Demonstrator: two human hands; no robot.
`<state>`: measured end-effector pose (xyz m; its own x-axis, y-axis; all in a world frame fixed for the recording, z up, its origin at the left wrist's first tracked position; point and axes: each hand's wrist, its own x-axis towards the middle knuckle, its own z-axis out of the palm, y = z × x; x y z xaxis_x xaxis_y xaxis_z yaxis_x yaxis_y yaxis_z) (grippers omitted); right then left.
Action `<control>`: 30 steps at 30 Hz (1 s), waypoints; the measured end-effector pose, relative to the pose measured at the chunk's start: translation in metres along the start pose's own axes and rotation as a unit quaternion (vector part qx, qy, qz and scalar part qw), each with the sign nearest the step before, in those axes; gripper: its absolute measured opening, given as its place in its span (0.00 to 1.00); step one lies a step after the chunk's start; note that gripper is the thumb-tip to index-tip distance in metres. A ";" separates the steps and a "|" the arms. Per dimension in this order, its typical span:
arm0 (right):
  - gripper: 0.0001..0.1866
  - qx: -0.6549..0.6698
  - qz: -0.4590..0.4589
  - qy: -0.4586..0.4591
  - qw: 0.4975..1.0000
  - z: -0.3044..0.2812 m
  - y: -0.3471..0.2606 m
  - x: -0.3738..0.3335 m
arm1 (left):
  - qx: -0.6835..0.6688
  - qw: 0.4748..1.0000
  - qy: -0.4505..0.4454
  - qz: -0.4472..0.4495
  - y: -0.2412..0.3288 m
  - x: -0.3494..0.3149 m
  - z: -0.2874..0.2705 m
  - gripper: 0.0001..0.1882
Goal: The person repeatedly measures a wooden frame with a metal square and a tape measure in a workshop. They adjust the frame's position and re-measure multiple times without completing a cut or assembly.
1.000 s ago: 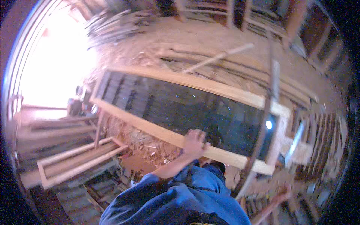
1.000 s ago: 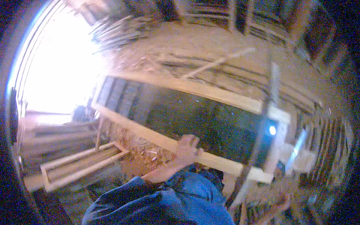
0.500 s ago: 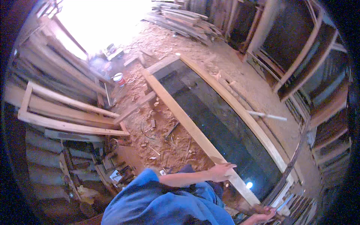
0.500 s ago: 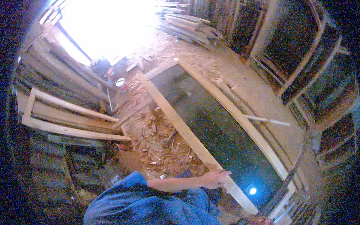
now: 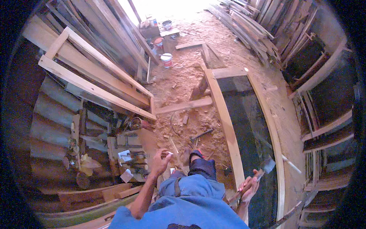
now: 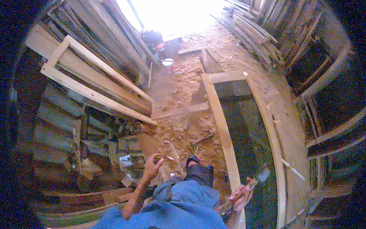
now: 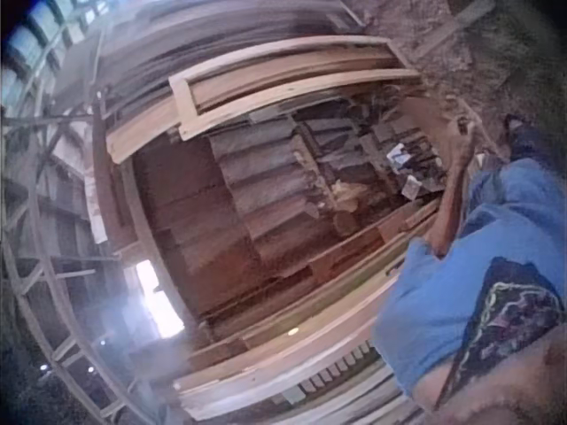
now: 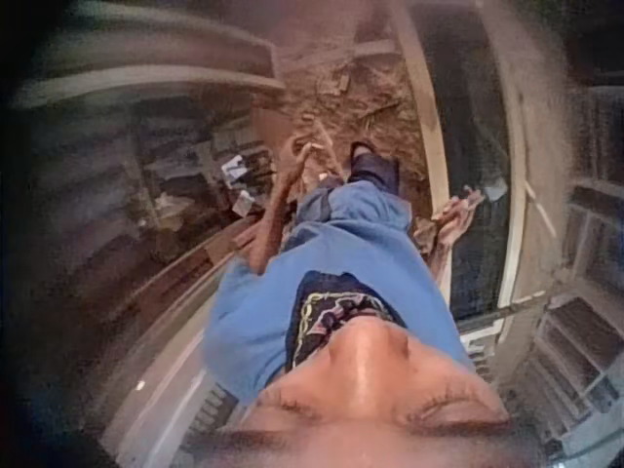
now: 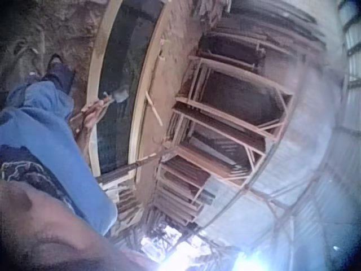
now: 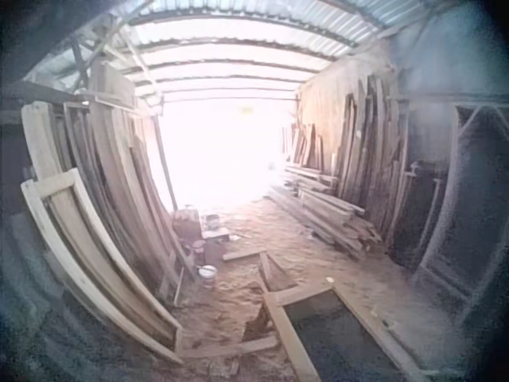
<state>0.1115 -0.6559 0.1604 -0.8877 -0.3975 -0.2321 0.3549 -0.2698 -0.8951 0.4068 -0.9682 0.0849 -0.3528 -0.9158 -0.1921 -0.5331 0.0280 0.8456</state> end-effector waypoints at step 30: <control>0.07 0.356 -0.009 0.312 0.881 0.418 0.144 0.228 | -0.174 0.838 0.115 0.504 0.285 0.594 -0.159 0.25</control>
<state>0.0826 -1.1523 0.1374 -0.8053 0.1117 -0.5822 0.2360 -0.8406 -0.4876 0.1676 -1.5679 0.2909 -0.3101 -0.5515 0.7744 0.2168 0.7521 0.6224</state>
